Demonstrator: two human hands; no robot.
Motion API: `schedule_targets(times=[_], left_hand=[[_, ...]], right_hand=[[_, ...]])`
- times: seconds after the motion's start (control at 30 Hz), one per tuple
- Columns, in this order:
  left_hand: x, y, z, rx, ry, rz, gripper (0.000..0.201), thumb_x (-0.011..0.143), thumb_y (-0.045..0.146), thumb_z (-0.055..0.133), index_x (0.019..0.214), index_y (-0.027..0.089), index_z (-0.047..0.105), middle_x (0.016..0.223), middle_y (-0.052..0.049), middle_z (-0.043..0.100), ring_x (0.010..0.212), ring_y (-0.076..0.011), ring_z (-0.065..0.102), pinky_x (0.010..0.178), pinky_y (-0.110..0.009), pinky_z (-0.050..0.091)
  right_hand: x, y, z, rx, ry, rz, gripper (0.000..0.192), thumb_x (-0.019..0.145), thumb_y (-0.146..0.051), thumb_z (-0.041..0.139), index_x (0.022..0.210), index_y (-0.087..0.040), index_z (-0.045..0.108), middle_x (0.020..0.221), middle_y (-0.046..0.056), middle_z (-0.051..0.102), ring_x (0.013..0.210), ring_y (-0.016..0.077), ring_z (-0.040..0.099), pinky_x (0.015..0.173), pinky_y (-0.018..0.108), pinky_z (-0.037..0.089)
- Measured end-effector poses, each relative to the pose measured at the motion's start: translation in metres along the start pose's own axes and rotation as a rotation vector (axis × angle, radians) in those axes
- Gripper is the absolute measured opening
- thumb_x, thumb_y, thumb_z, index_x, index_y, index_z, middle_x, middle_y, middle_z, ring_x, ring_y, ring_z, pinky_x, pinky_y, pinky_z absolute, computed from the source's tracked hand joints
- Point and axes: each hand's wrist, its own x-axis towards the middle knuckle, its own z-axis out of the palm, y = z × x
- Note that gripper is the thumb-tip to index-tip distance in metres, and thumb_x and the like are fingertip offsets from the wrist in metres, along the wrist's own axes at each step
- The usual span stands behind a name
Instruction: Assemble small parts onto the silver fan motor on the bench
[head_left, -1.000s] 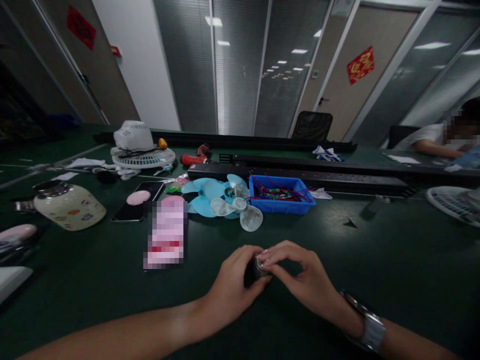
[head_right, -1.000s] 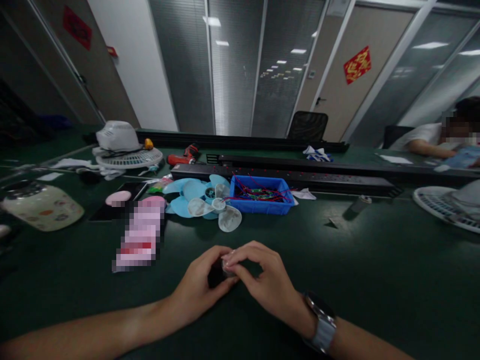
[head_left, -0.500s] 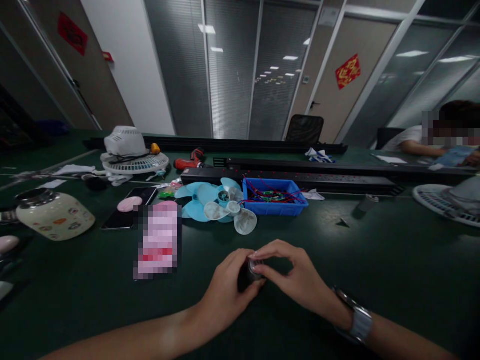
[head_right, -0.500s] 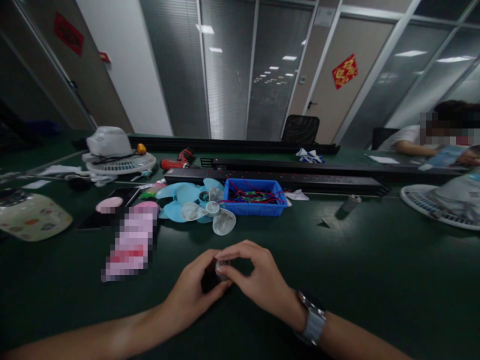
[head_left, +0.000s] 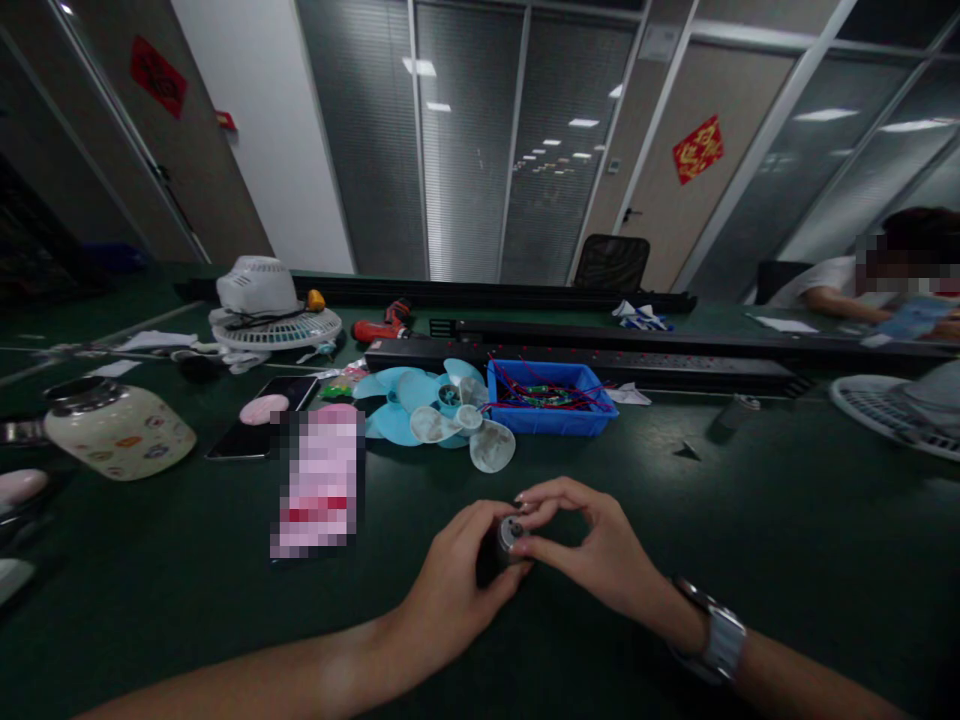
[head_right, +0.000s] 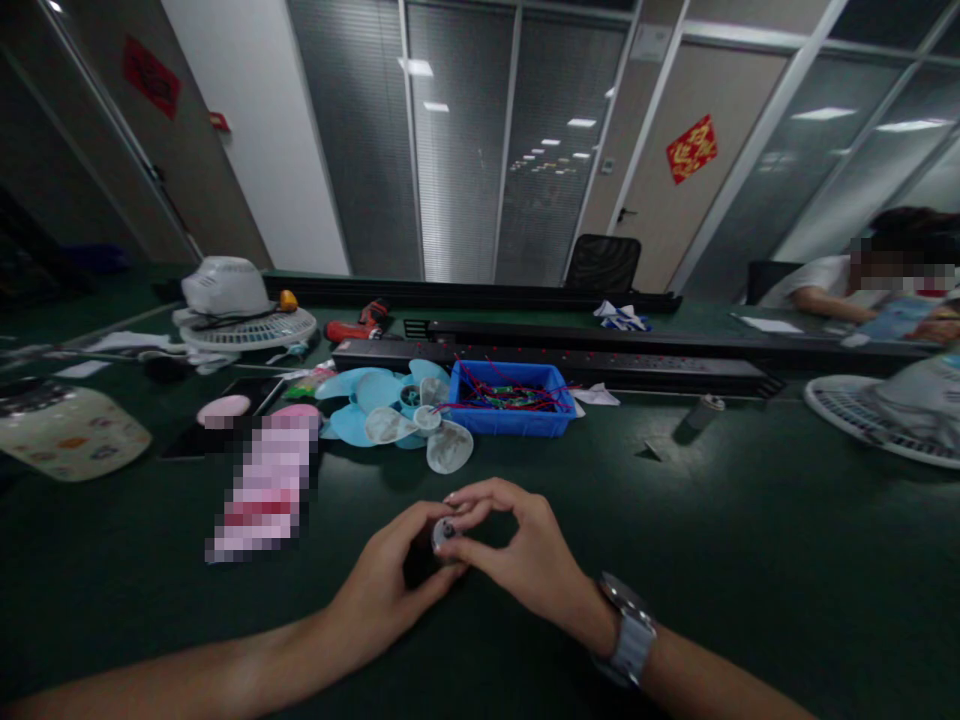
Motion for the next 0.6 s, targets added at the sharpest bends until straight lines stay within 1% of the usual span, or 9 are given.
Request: schedule_targets(times=[0.17,0.27,0.37,0.43,0.5,0.53,0.6], left_hand=[[0.0,0.001,0.0,-0.011,0.013,0.008,0.034,0.079,0.011,0.068,0.11,0.021,0.059,0.105,-0.005,0.067,0.093,-0.022,0.064,0.083,-0.035,0.051],[0.0,0.002,0.0,-0.008,0.01,0.004,0.034,0.079,0.011,0.069,0.11,0.021,0.059,0.105,-0.005,0.066,0.092,-0.0216,0.064,0.082,-0.034,0.051],[0.0,0.004,-0.002,0.008,0.001,-0.027,0.031,0.079,0.012,0.07,0.107,0.02,0.059,0.103,-0.005,0.066,0.093,-0.0222,0.063,0.084,-0.035,0.05],[0.001,0.005,-0.003,0.008,-0.004,-0.035,0.032,0.079,0.012,0.07,0.107,0.02,0.059,0.104,-0.004,0.066,0.094,-0.022,0.063,0.085,-0.035,0.05],[0.0,0.006,-0.004,-0.001,-0.008,-0.033,0.032,0.079,0.011,0.07,0.108,0.021,0.059,0.105,-0.004,0.066,0.096,-0.0214,0.063,0.086,-0.034,0.049],[0.0,0.006,-0.003,-0.002,-0.006,-0.032,0.033,0.079,0.01,0.07,0.108,0.022,0.059,0.106,-0.003,0.066,0.096,-0.0213,0.063,0.086,-0.034,0.049],[0.0,0.005,-0.003,0.004,0.003,-0.035,0.033,0.078,0.01,0.07,0.108,0.022,0.06,0.105,-0.003,0.066,0.097,-0.0214,0.063,0.087,-0.035,0.049]], right_hand=[[0.001,-0.001,0.004,-0.012,-0.001,0.01,0.011,0.075,-0.017,0.081,0.081,-0.023,0.074,0.097,0.003,0.075,0.092,0.0204,0.071,0.084,0.034,0.058],[0.004,-0.003,0.001,-0.016,0.024,-0.015,0.008,0.078,-0.019,0.079,0.083,-0.024,0.075,0.093,0.002,0.075,0.088,0.0194,0.071,0.083,0.033,0.058],[0.004,0.0,-0.016,-0.047,0.094,-0.056,0.007,0.08,-0.025,0.078,0.087,-0.026,0.077,0.09,0.003,0.074,0.089,0.0213,0.07,0.084,0.035,0.057],[0.0,0.007,-0.031,-0.115,0.122,-0.048,0.009,0.08,-0.028,0.079,0.088,-0.026,0.077,0.091,0.004,0.074,0.092,0.0232,0.07,0.084,0.037,0.057],[-0.009,0.018,-0.044,-0.195,0.091,-0.003,0.01,0.08,-0.031,0.078,0.089,-0.025,0.078,0.093,0.005,0.074,0.092,0.0244,0.07,0.085,0.039,0.057],[-0.014,0.025,-0.049,-0.231,0.061,0.032,0.011,0.08,-0.032,0.078,0.088,-0.025,0.077,0.093,0.005,0.074,0.09,0.0241,0.07,0.084,0.039,0.057],[-0.025,0.037,-0.056,-0.274,-0.011,0.056,0.01,0.082,-0.032,0.076,0.089,-0.024,0.077,0.094,0.005,0.075,0.091,0.0245,0.07,0.084,0.04,0.057]])
